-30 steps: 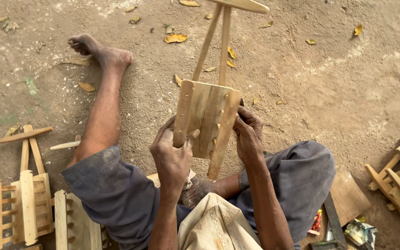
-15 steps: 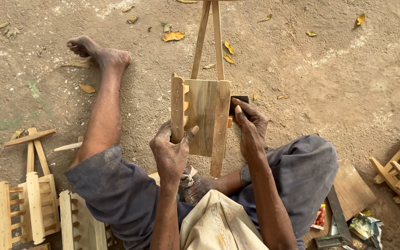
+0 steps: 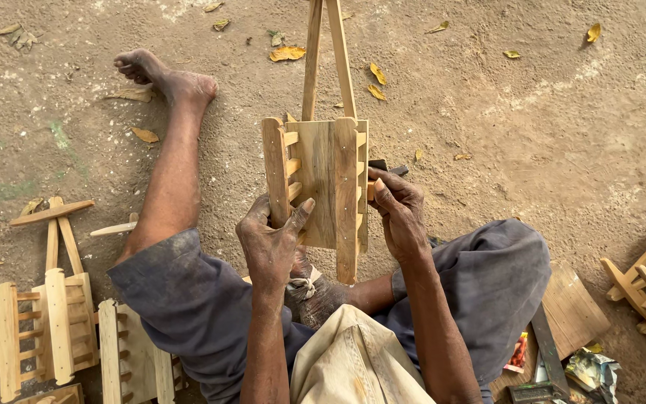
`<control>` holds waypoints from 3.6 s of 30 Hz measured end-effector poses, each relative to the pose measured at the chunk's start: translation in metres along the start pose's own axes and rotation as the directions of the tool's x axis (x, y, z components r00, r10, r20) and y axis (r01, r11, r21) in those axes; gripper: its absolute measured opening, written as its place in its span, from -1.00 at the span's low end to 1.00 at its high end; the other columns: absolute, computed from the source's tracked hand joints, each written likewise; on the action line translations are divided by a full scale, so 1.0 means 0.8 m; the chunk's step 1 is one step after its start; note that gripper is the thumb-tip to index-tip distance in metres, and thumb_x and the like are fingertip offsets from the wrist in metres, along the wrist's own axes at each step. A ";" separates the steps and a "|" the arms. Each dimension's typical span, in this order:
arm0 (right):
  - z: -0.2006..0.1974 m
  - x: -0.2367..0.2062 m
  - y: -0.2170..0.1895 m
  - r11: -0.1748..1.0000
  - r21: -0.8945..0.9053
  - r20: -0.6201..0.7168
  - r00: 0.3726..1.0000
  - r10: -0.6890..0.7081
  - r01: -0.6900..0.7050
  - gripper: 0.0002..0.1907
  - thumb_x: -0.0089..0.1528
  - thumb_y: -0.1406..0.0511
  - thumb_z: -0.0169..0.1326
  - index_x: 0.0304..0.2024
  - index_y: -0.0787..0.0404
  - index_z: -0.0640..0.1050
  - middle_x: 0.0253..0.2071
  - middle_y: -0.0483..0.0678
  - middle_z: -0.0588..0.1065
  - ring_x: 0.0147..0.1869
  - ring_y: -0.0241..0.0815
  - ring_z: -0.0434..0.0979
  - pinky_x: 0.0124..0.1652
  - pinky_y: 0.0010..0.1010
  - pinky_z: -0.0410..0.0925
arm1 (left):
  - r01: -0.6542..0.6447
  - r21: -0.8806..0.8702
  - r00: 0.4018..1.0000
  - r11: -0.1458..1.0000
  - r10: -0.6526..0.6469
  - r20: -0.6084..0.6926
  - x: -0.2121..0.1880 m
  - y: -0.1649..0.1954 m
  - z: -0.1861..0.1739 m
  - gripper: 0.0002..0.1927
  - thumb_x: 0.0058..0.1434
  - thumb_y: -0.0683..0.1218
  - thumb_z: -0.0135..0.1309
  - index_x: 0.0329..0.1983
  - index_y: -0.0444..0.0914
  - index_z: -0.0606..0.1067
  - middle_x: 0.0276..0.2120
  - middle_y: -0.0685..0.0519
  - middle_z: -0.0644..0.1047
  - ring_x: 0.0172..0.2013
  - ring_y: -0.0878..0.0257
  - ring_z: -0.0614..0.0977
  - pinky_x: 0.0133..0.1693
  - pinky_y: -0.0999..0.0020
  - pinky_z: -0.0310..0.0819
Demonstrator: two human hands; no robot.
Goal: The person sits on the ground and assembles a small wooden chair by hand. They use a hammer to tap joints together and a sanding block to smooth the surfaces, repeatedly turning the chair to work on different sides.
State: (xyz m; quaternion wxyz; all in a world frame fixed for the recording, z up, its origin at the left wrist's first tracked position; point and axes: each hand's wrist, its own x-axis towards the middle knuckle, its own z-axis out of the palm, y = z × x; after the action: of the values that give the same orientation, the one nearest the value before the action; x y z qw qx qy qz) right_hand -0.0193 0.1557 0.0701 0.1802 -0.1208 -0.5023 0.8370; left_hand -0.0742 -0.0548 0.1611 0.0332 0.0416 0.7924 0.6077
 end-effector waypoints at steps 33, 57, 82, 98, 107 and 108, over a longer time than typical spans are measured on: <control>0.008 -0.009 -0.009 0.995 0.025 0.069 0.992 -0.102 0.101 -0.53 0.29 0.31 0.26 0.19 0.44 0.53 0.05 0.04 0.61 0.11 -0.26 0.59 0.15 -0.40 0.48 | 0.189 -0.243 0.973 0.951 -0.147 0.179 -0.001 -0.001 -0.013 -0.52 0.16 0.13 0.28 -0.24 -0.44 0.60 -0.50 -0.12 0.63 -0.51 0.26 0.69 -0.51 0.32 0.69; 0.012 -0.014 -0.015 0.988 0.026 0.035 0.987 -0.155 0.155 -0.56 0.30 0.30 0.27 0.16 0.43 0.56 -0.03 0.04 0.63 0.00 -0.30 0.62 0.03 -0.44 0.53 | 0.179 -0.074 0.976 0.981 -0.167 0.140 -0.001 0.002 -0.012 -0.52 0.10 0.17 0.31 -0.33 -0.39 0.60 -0.67 -0.05 0.56 -0.68 0.33 0.61 -0.70 0.43 0.51; -0.002 -0.009 0.015 0.992 0.116 -0.040 0.998 -0.043 0.047 -0.60 0.38 0.29 0.16 0.21 0.39 0.55 -0.04 0.05 0.63 -0.10 -0.28 0.64 -0.14 -0.42 0.55 | -0.119 -0.026 0.980 0.993 0.122 0.157 -0.009 0.010 -0.027 -0.52 0.29 0.23 0.08 -0.30 -0.30 0.57 -0.57 0.04 0.58 -0.58 0.39 0.66 -0.54 0.44 0.63; -0.016 -0.018 0.083 0.853 0.508 -0.119 0.971 0.208 -0.120 -0.67 0.38 0.35 0.00 0.12 0.47 0.44 -0.02 0.18 0.58 -0.08 -0.05 0.71 -0.14 -0.27 0.64 | -0.134 -0.158 0.987 0.978 0.146 0.065 0.001 -0.022 -0.015 -0.53 0.49 0.02 -0.08 -0.57 -0.16 0.19 -0.61 0.21 0.11 -0.57 0.42 0.09 -0.53 0.32 -0.01; 0.010 -0.024 0.074 0.895 0.437 -0.101 0.984 0.148 -0.090 -0.73 0.39 0.40 0.06 0.04 0.54 0.48 -0.07 0.22 0.60 -0.14 -0.07 0.72 -0.20 -0.33 0.62 | -0.056 -0.354 0.998 0.933 0.053 -0.018 0.009 -0.048 -0.007 -0.59 0.39 0.07 0.06 -0.57 -0.13 0.32 -0.69 0.24 0.18 -0.65 0.44 0.14 -0.60 0.43 0.07; 0.010 -0.024 0.075 0.891 0.445 -0.106 0.983 0.150 -0.088 -0.73 0.38 0.40 0.07 0.03 0.54 0.49 -0.08 0.21 0.61 -0.14 -0.08 0.72 -0.19 -0.33 0.62 | -0.078 -0.376 0.997 0.924 0.074 -0.026 0.009 -0.049 -0.006 -0.59 0.41 0.05 0.08 -0.55 -0.13 0.32 -0.67 0.24 0.17 -0.63 0.45 0.14 -0.57 0.44 0.09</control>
State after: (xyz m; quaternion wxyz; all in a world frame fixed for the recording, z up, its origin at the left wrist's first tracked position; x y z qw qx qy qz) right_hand -0.0159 0.1154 0.0213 0.1852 -0.1653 -0.2792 0.9276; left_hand -0.0826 -0.0689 0.1243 0.0126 0.0616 0.6592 0.7494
